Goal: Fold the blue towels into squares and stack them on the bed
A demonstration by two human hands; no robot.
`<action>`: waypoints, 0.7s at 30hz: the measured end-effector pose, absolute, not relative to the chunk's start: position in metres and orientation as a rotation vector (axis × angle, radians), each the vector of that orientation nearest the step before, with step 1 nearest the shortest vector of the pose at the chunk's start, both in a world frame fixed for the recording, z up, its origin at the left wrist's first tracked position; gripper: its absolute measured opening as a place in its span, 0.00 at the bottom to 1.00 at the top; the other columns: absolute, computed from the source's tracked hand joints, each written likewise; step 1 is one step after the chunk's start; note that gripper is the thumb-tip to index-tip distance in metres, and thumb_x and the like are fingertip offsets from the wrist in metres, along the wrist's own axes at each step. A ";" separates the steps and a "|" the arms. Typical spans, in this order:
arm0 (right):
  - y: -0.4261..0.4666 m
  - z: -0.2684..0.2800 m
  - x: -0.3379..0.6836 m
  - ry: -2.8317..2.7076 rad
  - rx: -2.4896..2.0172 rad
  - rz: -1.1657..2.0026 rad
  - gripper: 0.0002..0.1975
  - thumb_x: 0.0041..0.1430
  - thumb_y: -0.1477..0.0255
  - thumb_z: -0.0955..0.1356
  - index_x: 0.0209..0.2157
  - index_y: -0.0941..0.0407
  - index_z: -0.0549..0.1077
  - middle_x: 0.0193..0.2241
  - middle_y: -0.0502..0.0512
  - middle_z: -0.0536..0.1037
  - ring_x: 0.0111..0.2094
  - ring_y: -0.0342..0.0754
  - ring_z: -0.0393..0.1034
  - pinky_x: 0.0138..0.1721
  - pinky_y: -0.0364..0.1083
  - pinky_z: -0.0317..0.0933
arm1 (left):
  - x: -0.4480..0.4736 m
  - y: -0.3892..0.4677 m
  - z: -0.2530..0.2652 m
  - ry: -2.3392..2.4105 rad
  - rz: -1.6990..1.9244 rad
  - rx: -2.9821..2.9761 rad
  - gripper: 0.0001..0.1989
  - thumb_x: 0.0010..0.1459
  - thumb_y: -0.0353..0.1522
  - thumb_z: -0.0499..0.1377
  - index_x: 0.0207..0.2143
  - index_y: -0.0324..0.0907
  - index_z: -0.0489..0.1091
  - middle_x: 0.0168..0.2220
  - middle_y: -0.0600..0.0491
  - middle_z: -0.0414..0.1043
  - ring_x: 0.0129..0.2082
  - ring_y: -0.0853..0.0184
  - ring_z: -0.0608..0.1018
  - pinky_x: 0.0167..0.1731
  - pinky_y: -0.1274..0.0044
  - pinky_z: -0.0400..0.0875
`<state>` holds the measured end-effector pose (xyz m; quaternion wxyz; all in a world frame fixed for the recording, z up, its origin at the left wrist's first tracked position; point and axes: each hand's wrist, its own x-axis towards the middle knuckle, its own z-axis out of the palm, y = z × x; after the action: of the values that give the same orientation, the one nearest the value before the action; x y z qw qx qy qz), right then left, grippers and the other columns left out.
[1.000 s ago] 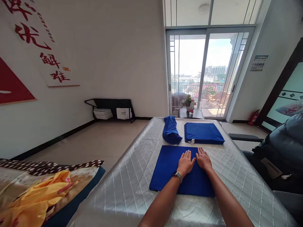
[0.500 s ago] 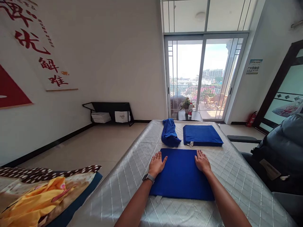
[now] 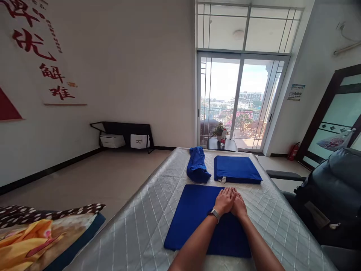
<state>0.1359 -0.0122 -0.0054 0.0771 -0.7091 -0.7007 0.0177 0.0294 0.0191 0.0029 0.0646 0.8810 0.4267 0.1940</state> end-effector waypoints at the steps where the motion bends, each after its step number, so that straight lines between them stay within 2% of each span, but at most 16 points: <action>1: -0.011 -0.005 0.135 -2.080 -2.137 0.067 0.33 0.67 0.71 0.52 0.71 0.61 0.46 0.72 0.55 0.46 0.72 0.47 0.37 0.69 0.49 0.35 | 0.019 0.022 0.001 1.314 0.586 2.647 0.31 0.72 0.45 0.38 0.70 0.40 0.50 0.69 0.42 0.56 0.68 0.59 0.59 0.65 0.62 0.56; 6: -0.007 0.000 0.129 -2.002 -2.174 0.125 0.33 0.69 0.63 0.50 0.71 0.62 0.45 0.72 0.56 0.46 0.72 0.48 0.36 0.69 0.50 0.32 | -0.076 0.032 -0.002 1.674 0.517 2.533 0.38 0.69 0.51 0.32 0.70 0.37 0.53 0.69 0.43 0.56 0.70 0.55 0.55 0.68 0.61 0.49; 12: -0.009 0.001 0.127 -1.986 -2.184 0.125 0.33 0.69 0.62 0.50 0.71 0.62 0.45 0.72 0.56 0.47 0.72 0.46 0.36 0.69 0.50 0.31 | -0.177 0.035 0.000 1.952 0.399 2.379 0.43 0.67 0.55 0.31 0.70 0.34 0.51 0.71 0.40 0.49 0.71 0.55 0.52 0.67 0.62 0.47; 15: -0.013 0.007 0.123 -1.993 -2.175 0.070 0.33 0.69 0.63 0.50 0.70 0.64 0.48 0.71 0.58 0.50 0.72 0.47 0.38 0.69 0.50 0.33 | -0.189 0.032 0.002 1.996 0.394 2.349 0.43 0.68 0.55 0.32 0.69 0.32 0.51 0.71 0.39 0.48 0.71 0.55 0.53 0.67 0.63 0.48; 21: -0.033 0.022 0.116 -1.972 -2.125 -0.090 0.31 0.69 0.68 0.51 0.70 0.62 0.50 0.71 0.60 0.50 0.71 0.49 0.39 0.70 0.53 0.29 | -0.151 0.011 0.018 1.976 0.551 2.405 0.40 0.70 0.51 0.32 0.69 0.31 0.53 0.69 0.37 0.54 0.70 0.54 0.55 0.67 0.61 0.50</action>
<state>0.1158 -0.0332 0.0218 0.1202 -0.7273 -0.6750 -0.0309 -0.1511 0.0110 0.0177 -0.0098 0.7608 0.6251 0.1743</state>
